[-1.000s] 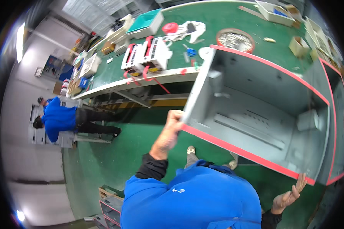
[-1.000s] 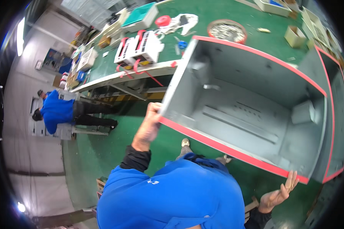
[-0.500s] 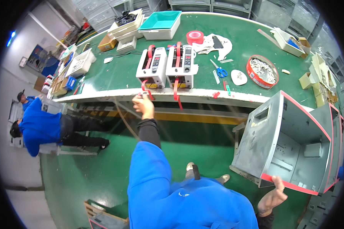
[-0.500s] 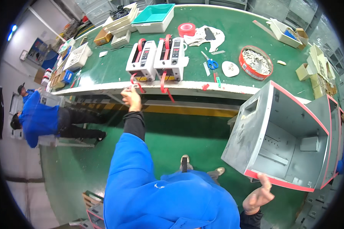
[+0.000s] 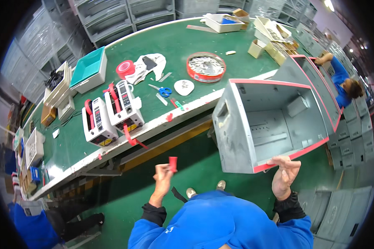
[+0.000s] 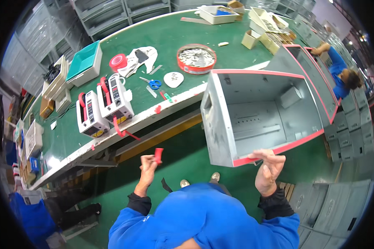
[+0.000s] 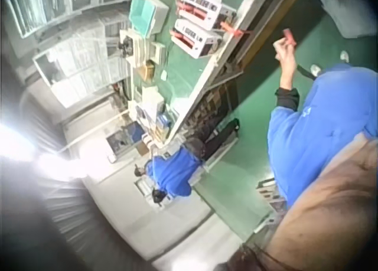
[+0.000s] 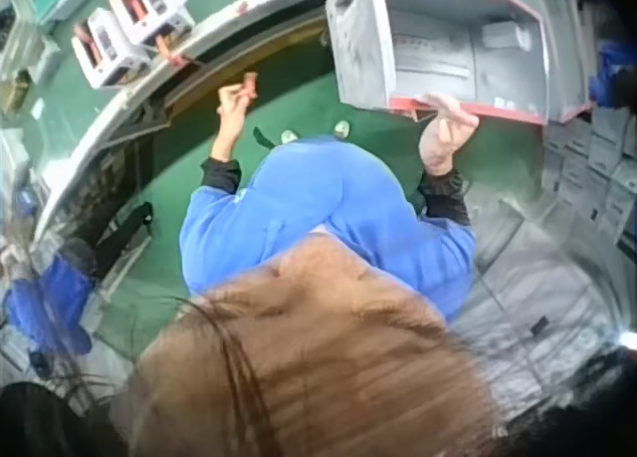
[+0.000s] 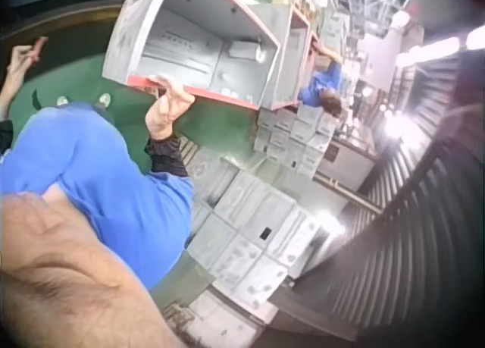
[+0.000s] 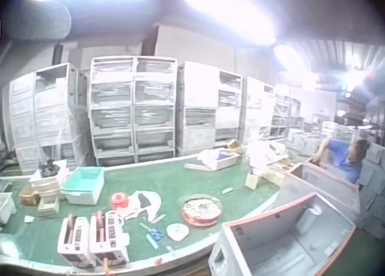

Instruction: The person applies a strip of pink tape along the edges of a gray metal cabinet frame. They smooth the tape down with their fingers to ensure it adheres properly to the corners and sides of the unit.

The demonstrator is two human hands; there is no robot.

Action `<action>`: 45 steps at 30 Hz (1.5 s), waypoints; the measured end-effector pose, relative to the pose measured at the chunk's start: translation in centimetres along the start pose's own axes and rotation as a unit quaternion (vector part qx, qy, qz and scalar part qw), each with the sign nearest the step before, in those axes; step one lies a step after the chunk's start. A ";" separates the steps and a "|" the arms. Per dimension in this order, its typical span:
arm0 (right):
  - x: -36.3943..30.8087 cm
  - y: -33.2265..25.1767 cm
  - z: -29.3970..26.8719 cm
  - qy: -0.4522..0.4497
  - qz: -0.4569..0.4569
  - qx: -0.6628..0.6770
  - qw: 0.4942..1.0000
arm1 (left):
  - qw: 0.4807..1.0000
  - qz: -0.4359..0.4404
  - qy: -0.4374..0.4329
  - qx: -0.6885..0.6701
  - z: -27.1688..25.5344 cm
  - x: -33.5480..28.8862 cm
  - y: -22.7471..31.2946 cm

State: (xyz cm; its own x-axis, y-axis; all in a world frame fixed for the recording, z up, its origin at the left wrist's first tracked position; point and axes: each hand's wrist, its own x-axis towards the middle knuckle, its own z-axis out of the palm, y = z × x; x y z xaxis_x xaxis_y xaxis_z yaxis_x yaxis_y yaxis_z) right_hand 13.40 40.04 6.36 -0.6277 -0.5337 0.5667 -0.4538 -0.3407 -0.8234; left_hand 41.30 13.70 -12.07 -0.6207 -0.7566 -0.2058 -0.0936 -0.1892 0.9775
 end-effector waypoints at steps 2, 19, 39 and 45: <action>2.0 -0.9 1.0 -0.067 -0.058 -0.009 0.996 | 0.961 0.000 -0.242 -0.136 3.0 -0.7 8.2; 16.2 1.9 2.7 -0.357 0.187 0.280 0.871 | 0.953 0.273 -0.133 -0.010 20.0 4.4 26.6; 17.6 8.9 3.1 -0.464 -0.174 0.184 0.849 | 0.989 0.098 -0.015 0.110 24.1 -2.1 21.3; 15.3 7.5 1.9 -0.520 -0.003 0.292 0.803 | 0.981 0.189 -0.026 0.015 22.4 -6.2 17.2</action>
State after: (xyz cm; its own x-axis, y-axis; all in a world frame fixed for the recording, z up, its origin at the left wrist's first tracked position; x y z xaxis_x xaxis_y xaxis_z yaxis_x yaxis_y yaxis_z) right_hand 1.57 27.88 8.80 0.3783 -0.7849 0.4907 0.1105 -0.4880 -0.8658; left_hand 26.07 29.14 7.09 -0.6536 -0.7365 0.1742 0.1291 0.1184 0.9845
